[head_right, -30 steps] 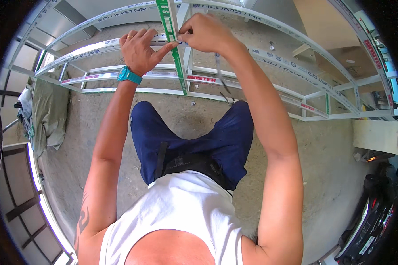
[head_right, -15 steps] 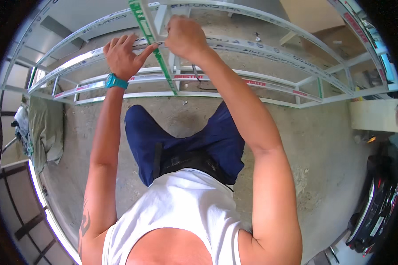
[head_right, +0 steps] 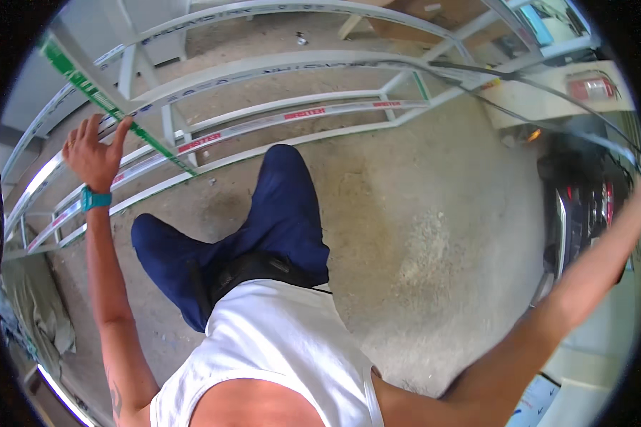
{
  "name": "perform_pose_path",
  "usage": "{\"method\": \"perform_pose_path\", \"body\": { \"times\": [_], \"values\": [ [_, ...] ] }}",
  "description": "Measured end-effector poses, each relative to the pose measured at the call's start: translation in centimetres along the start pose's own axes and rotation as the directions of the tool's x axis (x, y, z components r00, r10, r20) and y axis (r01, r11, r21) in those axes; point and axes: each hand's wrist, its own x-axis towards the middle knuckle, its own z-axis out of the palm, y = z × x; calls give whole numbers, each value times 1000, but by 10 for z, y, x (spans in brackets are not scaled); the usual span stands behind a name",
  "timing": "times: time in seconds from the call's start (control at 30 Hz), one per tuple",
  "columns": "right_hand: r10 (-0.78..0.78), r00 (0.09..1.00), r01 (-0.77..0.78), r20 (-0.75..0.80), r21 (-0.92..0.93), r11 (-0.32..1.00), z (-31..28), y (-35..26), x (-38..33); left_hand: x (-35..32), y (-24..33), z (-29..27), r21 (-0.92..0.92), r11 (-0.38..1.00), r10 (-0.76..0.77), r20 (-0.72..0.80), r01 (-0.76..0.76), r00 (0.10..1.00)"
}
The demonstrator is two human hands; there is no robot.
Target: Assembling and adjusting a multi-tier metal shelving unit, including securing frames and cutting plastic ties.
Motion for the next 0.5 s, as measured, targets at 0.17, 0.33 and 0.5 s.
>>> {"method": "perform_pose_path", "body": {
  "times": [0.17, 0.33, 0.5],
  "values": [
    [165, 981, -127, 106, -297, 946, -104, 116, -98, 1, -9, 14, 51, 999, -1, 23, 0, 1000],
    [349, 932, -240, 95, -560, 793, -195, 181, -157, 1, -9, 21, 66, 998, 9, 7, -10, 1000],
    [529, 848, -361, -19, -752, 552, -267, 215, -208, 10, -1, 7, 35, 999, 28, -26, -27, 999]
  ]
}}
